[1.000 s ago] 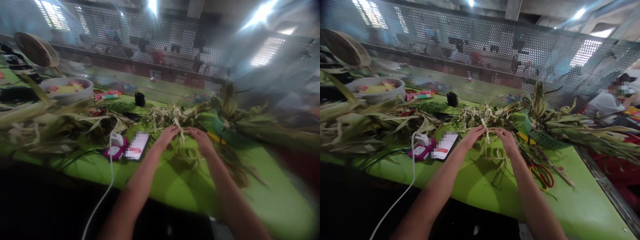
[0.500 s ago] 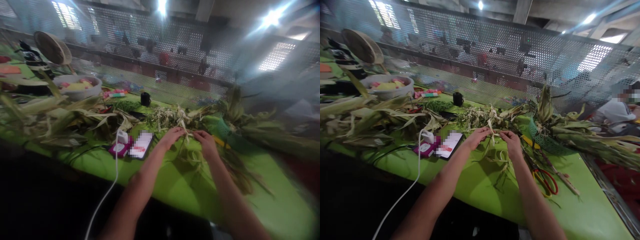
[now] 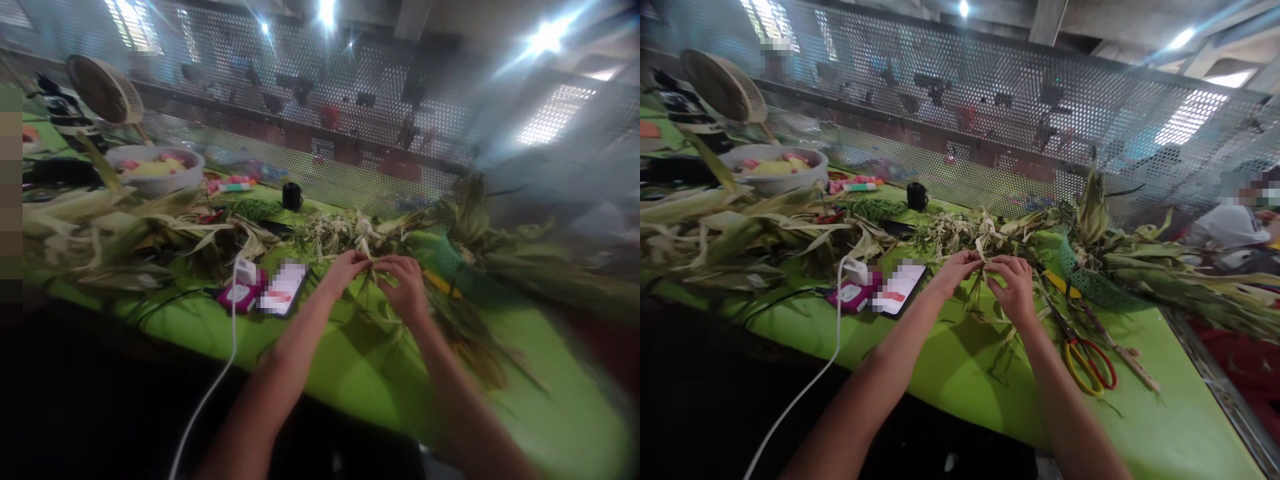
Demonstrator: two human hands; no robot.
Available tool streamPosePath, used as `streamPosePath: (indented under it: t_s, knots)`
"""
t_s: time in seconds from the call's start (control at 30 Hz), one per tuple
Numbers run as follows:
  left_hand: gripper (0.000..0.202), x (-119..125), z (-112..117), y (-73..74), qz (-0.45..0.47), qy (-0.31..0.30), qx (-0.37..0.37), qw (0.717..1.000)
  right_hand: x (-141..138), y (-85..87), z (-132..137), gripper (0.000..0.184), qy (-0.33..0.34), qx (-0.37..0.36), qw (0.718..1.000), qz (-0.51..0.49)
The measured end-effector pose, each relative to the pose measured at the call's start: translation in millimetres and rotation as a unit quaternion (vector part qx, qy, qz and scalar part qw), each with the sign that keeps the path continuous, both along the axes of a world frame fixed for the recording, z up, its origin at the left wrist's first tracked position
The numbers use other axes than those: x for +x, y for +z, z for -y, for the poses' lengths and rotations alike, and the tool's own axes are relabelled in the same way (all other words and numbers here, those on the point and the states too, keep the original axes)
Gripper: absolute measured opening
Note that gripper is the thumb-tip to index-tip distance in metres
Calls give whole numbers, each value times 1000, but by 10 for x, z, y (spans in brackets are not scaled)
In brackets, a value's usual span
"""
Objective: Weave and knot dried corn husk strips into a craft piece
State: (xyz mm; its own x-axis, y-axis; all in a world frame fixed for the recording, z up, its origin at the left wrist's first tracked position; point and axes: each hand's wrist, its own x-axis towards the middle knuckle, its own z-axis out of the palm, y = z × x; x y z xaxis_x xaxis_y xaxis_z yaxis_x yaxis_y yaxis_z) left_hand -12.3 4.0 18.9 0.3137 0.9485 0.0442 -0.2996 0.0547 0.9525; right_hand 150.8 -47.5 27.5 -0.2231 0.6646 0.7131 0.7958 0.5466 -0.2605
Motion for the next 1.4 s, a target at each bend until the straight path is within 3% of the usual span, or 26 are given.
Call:
streamPosePath:
  t_s: [0.17,0.33,0.47,0.6,0.8,1.03,1.17,1.27,1.4]
  knots:
    - [24,26,-25,-27,-13,5,42,999,10,28,-36,10,10,-2,997,-70]
    - [23,41,-31,-58,-72,0,89,993,8,93,-75,13,-9,-46,989,-139]
    - [23,30,17,-7,-80,-15,106,991,13,121,-135,15,-31,-64,982,-172]
    - [21,18,61,52,-82,-30,142,986,4,153,-162,15,0,-72,973,-219]
    - [33,45,84,32,-67,-38,154,985,-23,191,-146,17,-8,-137,946,-293]
    - [22,81,54,-34,-89,-25,173,981,-5,211,-165,26,35,-178,916,-357]
    - [15,81,58,-20,-108,-23,188,976,26,261,-177,45,48,-219,903,-366]
    - [12,86,67,5,-108,-27,187,976,50,302,-187,32,50,-256,900,-349]
    - [13,94,87,28,-119,-15,149,982,68,303,-206,24,25,-248,897,-364]
